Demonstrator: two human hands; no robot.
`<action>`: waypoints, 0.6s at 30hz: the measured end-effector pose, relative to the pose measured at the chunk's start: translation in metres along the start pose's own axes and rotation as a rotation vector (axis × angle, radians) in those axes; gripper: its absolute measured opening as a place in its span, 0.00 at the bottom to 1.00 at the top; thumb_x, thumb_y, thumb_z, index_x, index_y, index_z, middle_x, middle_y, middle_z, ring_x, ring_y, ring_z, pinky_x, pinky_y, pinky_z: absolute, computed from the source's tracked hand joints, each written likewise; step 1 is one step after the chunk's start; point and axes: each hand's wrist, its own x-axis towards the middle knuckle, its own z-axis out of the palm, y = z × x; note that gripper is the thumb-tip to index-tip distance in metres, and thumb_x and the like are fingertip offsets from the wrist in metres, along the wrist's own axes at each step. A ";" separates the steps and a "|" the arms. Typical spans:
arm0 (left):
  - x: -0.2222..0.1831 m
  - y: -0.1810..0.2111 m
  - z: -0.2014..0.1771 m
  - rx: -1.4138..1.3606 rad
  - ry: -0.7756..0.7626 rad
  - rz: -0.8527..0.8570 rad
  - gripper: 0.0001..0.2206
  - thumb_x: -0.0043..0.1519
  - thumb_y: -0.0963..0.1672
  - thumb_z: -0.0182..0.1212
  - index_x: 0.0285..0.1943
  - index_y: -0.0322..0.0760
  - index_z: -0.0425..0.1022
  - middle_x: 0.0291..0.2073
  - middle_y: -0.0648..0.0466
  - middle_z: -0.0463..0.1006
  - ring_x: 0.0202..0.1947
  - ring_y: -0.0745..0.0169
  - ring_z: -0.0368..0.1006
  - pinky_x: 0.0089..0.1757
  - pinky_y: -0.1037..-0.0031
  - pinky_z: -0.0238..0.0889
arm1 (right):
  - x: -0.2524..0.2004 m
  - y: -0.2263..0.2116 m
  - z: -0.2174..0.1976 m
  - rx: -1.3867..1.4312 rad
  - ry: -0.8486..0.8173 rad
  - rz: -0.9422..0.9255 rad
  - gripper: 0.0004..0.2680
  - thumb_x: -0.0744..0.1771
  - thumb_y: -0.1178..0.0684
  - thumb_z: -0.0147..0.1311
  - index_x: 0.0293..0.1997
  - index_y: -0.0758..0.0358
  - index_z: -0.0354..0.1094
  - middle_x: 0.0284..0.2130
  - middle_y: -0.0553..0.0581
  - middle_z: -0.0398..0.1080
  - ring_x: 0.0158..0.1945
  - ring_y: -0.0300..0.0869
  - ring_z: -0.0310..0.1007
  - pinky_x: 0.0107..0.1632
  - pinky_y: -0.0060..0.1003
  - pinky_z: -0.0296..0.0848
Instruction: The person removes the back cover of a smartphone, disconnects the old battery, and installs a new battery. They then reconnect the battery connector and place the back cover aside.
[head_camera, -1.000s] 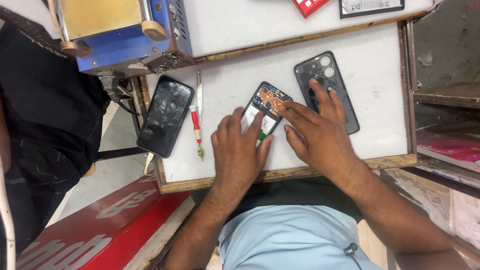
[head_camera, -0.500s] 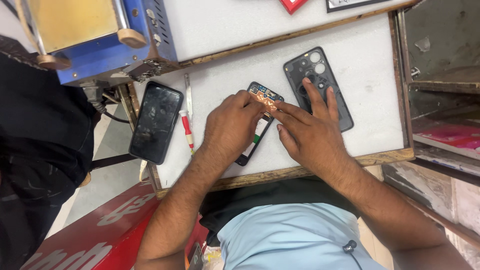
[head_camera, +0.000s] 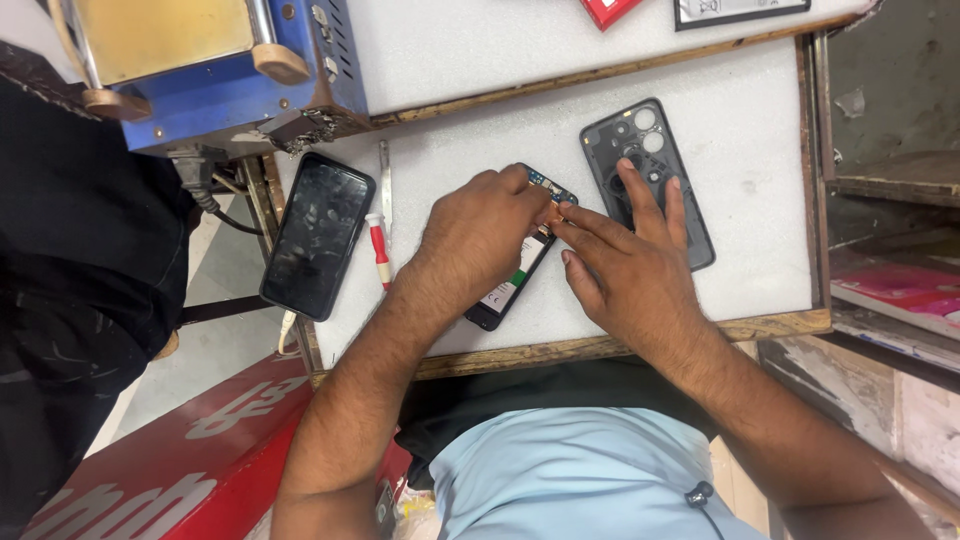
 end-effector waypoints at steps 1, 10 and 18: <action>-0.002 -0.001 0.001 -0.031 0.037 0.012 0.08 0.61 0.40 0.65 0.48 0.39 0.80 0.43 0.52 0.77 0.44 0.54 0.76 0.40 0.64 0.73 | 0.000 -0.001 -0.001 0.003 0.001 0.004 0.12 0.68 0.48 0.56 0.59 0.52 0.74 0.61 0.48 0.70 0.78 0.56 0.39 0.73 0.74 0.31; -0.047 -0.011 0.038 0.016 0.441 0.180 0.20 0.56 0.36 0.64 0.59 0.37 0.78 0.53 0.49 0.76 0.55 0.50 0.73 0.50 0.61 0.72 | -0.004 0.002 0.003 -0.008 0.019 -0.011 0.12 0.69 0.49 0.55 0.59 0.53 0.74 0.62 0.48 0.70 0.78 0.58 0.39 0.72 0.76 0.29; -0.053 -0.018 0.044 0.173 0.432 0.290 0.18 0.64 0.39 0.62 0.64 0.31 0.75 0.56 0.42 0.73 0.59 0.46 0.70 0.56 0.61 0.71 | -0.004 0.000 0.002 -0.021 0.020 -0.030 0.12 0.69 0.48 0.55 0.59 0.52 0.74 0.62 0.48 0.70 0.78 0.59 0.39 0.72 0.76 0.28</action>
